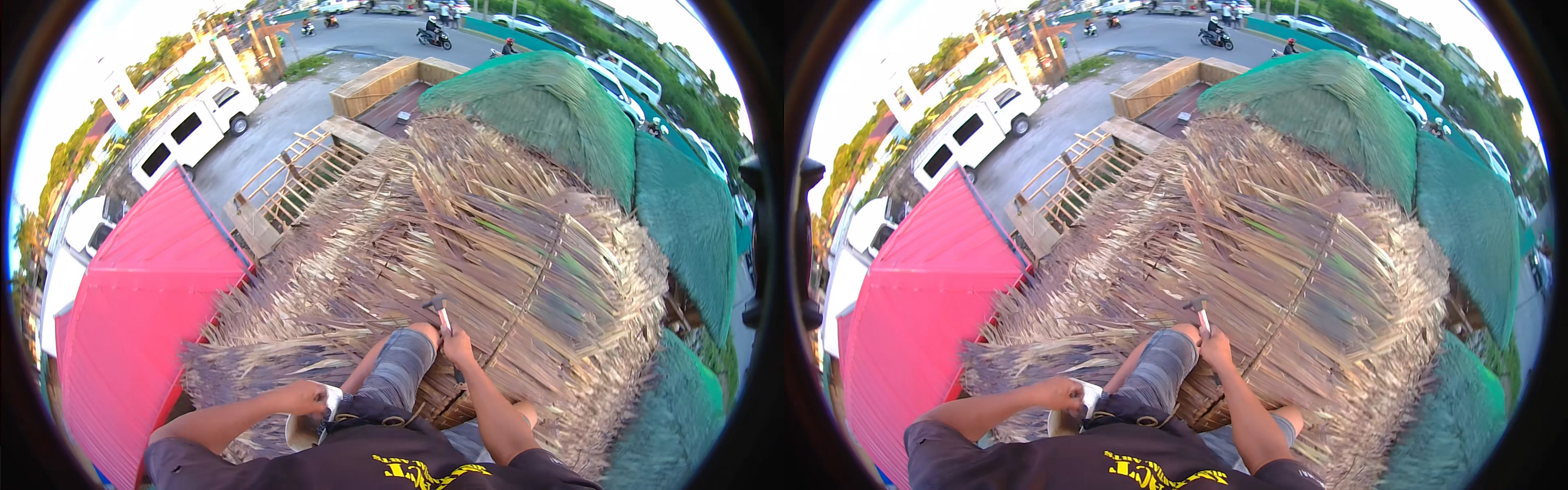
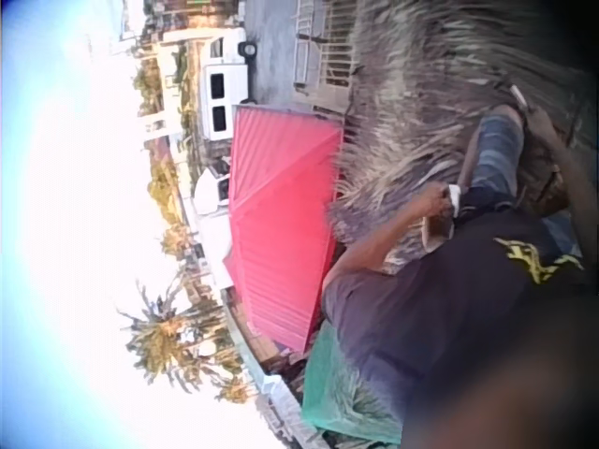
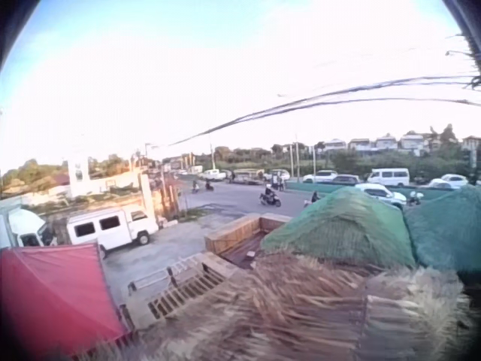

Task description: The person is on a thatched roof, using a hammer to drive nails into wooden battens to secure layers of dried palm leaves. They repeatedly position the leaves, align them with the underlying structure, and hammer fasteners to hold the thatch in place.

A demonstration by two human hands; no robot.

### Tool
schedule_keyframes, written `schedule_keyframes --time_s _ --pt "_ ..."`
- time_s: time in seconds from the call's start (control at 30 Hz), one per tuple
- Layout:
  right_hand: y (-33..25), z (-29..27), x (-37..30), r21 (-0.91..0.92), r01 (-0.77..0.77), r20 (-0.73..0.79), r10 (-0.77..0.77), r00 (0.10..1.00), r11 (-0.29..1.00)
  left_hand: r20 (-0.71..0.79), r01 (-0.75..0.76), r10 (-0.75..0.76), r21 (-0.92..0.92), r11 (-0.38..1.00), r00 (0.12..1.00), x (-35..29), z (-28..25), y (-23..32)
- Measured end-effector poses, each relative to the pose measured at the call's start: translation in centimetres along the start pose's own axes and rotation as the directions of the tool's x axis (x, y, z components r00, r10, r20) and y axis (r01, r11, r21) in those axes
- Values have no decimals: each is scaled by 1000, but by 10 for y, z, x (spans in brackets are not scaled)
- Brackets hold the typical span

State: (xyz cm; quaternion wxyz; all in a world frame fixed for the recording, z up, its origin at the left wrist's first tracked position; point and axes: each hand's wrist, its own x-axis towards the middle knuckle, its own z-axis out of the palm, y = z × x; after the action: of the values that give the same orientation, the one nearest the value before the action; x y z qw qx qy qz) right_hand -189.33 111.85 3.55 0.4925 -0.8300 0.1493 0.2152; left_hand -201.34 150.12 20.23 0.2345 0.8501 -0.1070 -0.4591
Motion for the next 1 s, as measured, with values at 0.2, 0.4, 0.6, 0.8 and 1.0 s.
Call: schedule_keyframes --time_s 0.2,0.4,0.6,0.8,1.0 --pt "-49 -36 -81 707 174 19 -264 964 686 -239 -357 268 -536 765 933 122 -64 116" --pt "-51 -74 -129 618 304 -410 -32 911 725 -33 -412 491 -594 691 871 225 -39 232" --pt "0 -74 -126 694 405 -561 94 823 595 116 -326 515 -651 686 849 258 0 261" --pt "117 -72 -76 589 139 -612 327 720 796 78 -201 295 -567 799 952 311 20 228" --pt "184 -42 -39 687 142 -564 400 723 712 75 -85 269 -840 536 960 360 50 194"
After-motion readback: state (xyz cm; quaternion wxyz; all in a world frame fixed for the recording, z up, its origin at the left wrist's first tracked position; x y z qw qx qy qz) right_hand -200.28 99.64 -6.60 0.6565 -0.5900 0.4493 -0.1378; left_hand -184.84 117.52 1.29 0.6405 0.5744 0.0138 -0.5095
